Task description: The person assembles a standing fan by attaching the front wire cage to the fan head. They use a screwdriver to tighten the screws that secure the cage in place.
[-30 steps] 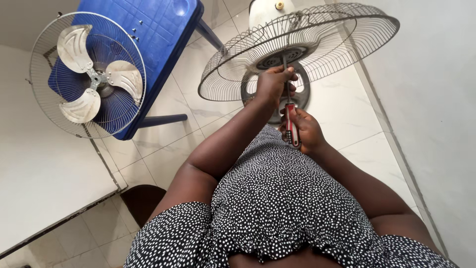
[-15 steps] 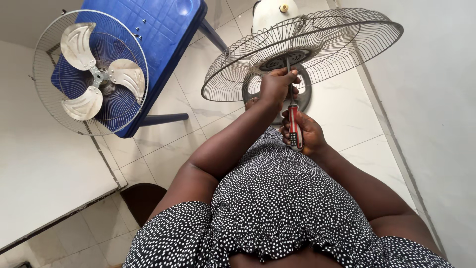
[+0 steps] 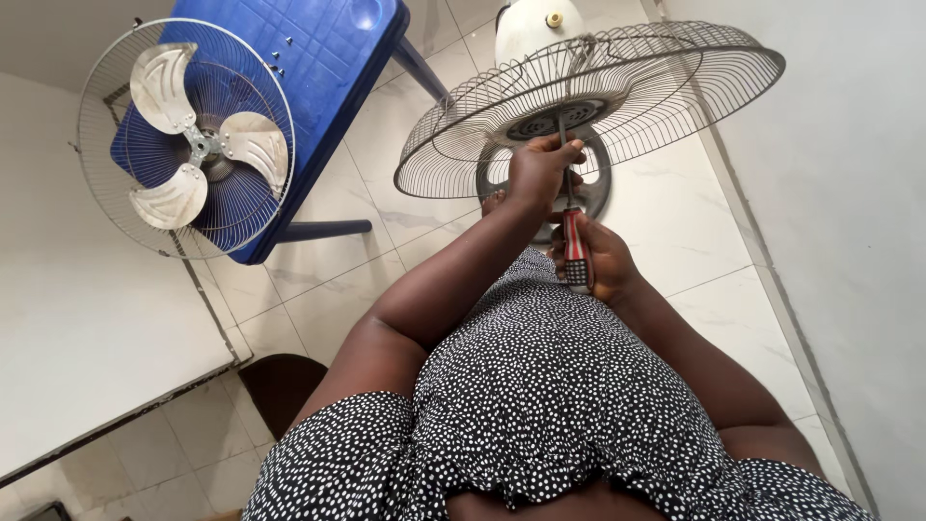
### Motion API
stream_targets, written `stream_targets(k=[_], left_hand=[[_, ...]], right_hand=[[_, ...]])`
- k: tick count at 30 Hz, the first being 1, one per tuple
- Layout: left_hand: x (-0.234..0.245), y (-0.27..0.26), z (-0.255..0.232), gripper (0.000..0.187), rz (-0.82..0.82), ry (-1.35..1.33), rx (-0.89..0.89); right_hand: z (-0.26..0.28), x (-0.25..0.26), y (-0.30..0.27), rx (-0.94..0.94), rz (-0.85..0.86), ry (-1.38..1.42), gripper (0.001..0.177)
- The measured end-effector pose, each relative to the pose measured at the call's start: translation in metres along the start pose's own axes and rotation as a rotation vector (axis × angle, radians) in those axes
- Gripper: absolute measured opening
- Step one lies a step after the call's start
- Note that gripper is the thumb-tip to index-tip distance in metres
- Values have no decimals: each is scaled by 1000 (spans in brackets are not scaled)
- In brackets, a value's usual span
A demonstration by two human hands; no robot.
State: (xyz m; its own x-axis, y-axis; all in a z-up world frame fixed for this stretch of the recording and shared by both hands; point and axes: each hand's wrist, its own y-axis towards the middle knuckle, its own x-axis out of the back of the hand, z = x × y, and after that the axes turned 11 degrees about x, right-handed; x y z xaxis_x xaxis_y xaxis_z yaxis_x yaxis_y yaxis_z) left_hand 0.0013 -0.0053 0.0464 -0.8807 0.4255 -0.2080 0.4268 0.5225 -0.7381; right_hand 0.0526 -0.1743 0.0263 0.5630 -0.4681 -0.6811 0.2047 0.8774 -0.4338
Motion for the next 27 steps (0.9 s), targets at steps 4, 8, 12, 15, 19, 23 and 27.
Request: stream_targets(k=[4,8,12,15,19,23,27], left_hand=[[0,-1,11,30,3,-8,-29],[-4,0,12,35,17,-45,-51],[-2,-7,8,38,6,-12,-28],[-3,-9,8,37,-1,-18,-24],[-2,-4,9,36,29,-28,-21],[2,-4,16,35,90,-49,43],[0,1,24,31,145,-66,86]], right_hand=[[16,-27,-12,173,-119,-397,36],[21,-25,-10,101,-139,-302,27],[12,-7,-6,73,-77,-20,33],[0,11,-2,38,14,245,41],[1,35,3,-36,66,237,45],[11,38,-10,-56,10,-62,45],[23,38,-20,-32,-2,-149,40]])
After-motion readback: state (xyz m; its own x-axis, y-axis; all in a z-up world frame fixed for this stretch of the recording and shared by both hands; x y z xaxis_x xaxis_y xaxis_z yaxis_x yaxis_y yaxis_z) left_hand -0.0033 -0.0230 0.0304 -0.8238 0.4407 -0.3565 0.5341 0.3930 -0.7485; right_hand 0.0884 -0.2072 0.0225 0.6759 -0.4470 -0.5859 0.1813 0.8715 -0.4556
